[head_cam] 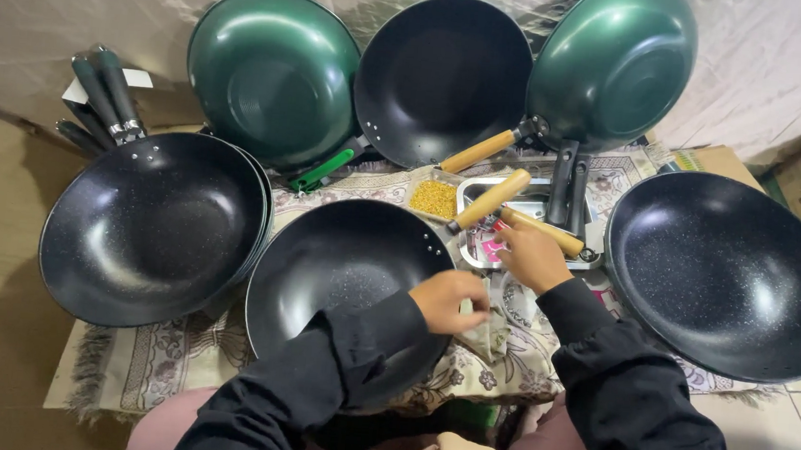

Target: Attaching wooden handles to metal woks and applying small labels to the finished products.

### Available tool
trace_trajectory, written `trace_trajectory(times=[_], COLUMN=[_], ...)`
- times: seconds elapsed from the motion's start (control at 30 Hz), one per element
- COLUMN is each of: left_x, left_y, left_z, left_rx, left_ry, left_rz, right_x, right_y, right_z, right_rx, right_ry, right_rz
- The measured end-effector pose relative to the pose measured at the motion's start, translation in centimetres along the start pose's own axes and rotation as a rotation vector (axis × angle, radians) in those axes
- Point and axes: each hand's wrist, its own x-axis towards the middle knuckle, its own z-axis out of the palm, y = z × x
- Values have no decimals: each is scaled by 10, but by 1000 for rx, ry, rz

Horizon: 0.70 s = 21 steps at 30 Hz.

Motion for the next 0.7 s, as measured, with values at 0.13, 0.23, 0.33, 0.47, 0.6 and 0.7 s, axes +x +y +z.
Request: trace_trajectory(times=[0.13,0.23,0.33,0.47,0.6,0.7], left_x=[8,8,9,11,13,14], left_y=[-14,-17,-13,-34,-48,-61], left_z=[-20,-34,-45,-44,-31,-18], left_rx=[427,693,683,580,623,684], left_ry=[278,361,313,166,158,199], left_rz=[85,-35,-269,-449,-440,-352], right_x=[5,3,5,4,9,14], right_y=[4,3,5,4,16,23], right_z=[4,0,1,-1,5,7], right_rx=[-44,-45,-62,-55,-63,-116], right_ry=[42,99,153,213,318,513], right_rz=[17,23,27,23,31,37])
